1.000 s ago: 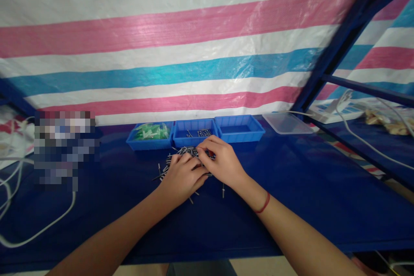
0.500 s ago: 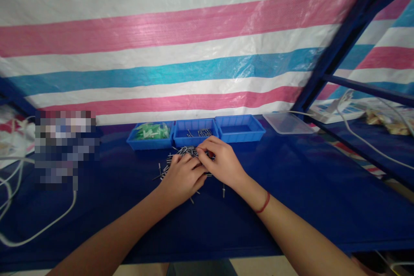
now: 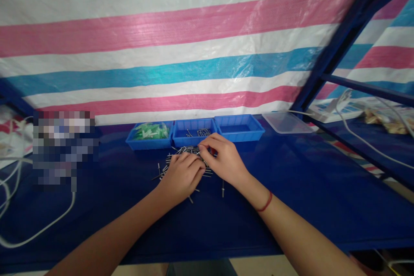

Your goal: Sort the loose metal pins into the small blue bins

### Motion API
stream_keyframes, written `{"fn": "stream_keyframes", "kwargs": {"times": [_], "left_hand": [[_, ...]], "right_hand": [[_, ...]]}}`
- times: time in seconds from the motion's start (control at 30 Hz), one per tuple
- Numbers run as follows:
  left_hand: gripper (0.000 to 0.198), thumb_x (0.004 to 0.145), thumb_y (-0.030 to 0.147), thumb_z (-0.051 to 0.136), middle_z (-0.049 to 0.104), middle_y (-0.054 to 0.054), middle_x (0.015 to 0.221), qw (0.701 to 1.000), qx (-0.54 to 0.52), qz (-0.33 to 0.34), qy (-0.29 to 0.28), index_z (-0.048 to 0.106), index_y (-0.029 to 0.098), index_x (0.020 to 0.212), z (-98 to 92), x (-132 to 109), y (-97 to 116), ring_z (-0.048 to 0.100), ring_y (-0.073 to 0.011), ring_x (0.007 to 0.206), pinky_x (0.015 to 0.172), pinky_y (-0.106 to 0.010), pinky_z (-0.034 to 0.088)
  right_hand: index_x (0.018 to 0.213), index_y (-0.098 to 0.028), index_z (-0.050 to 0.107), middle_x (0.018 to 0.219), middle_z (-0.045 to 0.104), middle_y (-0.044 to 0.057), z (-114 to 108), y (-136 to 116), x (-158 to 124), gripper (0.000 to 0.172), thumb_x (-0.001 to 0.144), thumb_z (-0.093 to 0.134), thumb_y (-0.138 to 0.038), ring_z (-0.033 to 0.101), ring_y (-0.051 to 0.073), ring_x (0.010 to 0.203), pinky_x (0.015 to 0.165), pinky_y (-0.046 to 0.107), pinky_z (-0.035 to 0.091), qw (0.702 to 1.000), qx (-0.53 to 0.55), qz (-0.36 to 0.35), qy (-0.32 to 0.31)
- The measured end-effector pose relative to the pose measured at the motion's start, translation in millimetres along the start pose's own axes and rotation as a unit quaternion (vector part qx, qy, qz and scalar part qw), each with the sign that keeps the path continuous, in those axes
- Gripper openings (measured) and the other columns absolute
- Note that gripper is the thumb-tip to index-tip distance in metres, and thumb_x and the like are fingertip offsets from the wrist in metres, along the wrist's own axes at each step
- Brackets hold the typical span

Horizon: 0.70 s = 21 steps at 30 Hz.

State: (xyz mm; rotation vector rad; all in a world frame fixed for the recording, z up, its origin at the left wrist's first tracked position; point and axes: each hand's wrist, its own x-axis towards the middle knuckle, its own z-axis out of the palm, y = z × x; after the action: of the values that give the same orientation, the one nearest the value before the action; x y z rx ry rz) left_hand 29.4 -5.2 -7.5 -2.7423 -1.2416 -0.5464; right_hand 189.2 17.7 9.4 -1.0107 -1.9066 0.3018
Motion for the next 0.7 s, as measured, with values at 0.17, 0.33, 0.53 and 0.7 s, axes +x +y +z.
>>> {"fn": "stream_keyframes", "kwargs": {"times": [0.17,0.33,0.53,0.7], "left_hand": [[0.018,0.093,0.026,0.041,0.063,-0.003,0.091,0.987,-0.123,-0.081,0.059,0.056,0.019,0.09,-1.8,2.8,-9.1,0.054,-0.0191,0.089,0.076,-0.032,0.038],[0.014,0.091,0.026,0.045,0.065,-0.003,0.089,0.94,-0.264,-0.17,0.133,0.057,0.018,0.092,-0.4,5.0,-17.6,0.059,-0.0165,0.084,0.076,-0.028,0.044],[0.015,0.09,0.029,0.048,0.066,-0.001,0.087,0.914,-0.324,-0.195,0.15,0.059,0.02,0.092,-0.8,4.8,-15.2,0.06,-0.0146,0.078,0.073,-0.026,0.045],[0.015,0.089,0.029,0.049,0.067,-0.001,0.087,0.914,-0.326,-0.19,0.147,0.06,0.019,0.092,-0.5,4.4,-13.7,0.06,-0.0148,0.078,0.075,-0.027,0.045]], "right_hand": [[0.073,-0.019,0.064,0.072,0.062,0.002,-7.8,4.0,2.3,0.016,0.084,0.054,-0.022,0.054,0.014,0.064,0.058,0.028,0.042,0.999,0.0,0.026,0.03],[0.08,-0.019,0.067,0.073,0.064,0.002,-2.6,5.8,1.5,0.014,0.083,0.057,-0.029,0.055,0.013,0.063,0.057,0.027,0.042,0.997,0.052,0.06,-0.006],[0.08,-0.019,0.067,0.077,0.066,0.004,11.2,5.7,-3.6,0.02,0.083,0.059,-0.037,0.058,0.015,0.067,0.058,0.028,0.046,0.988,0.127,0.086,-0.016],[0.082,-0.02,0.067,0.08,0.066,0.004,15.3,8.2,-6.1,0.019,0.08,0.062,-0.038,0.059,0.016,0.068,0.06,0.03,0.049,0.982,0.159,0.101,0.003]]}}
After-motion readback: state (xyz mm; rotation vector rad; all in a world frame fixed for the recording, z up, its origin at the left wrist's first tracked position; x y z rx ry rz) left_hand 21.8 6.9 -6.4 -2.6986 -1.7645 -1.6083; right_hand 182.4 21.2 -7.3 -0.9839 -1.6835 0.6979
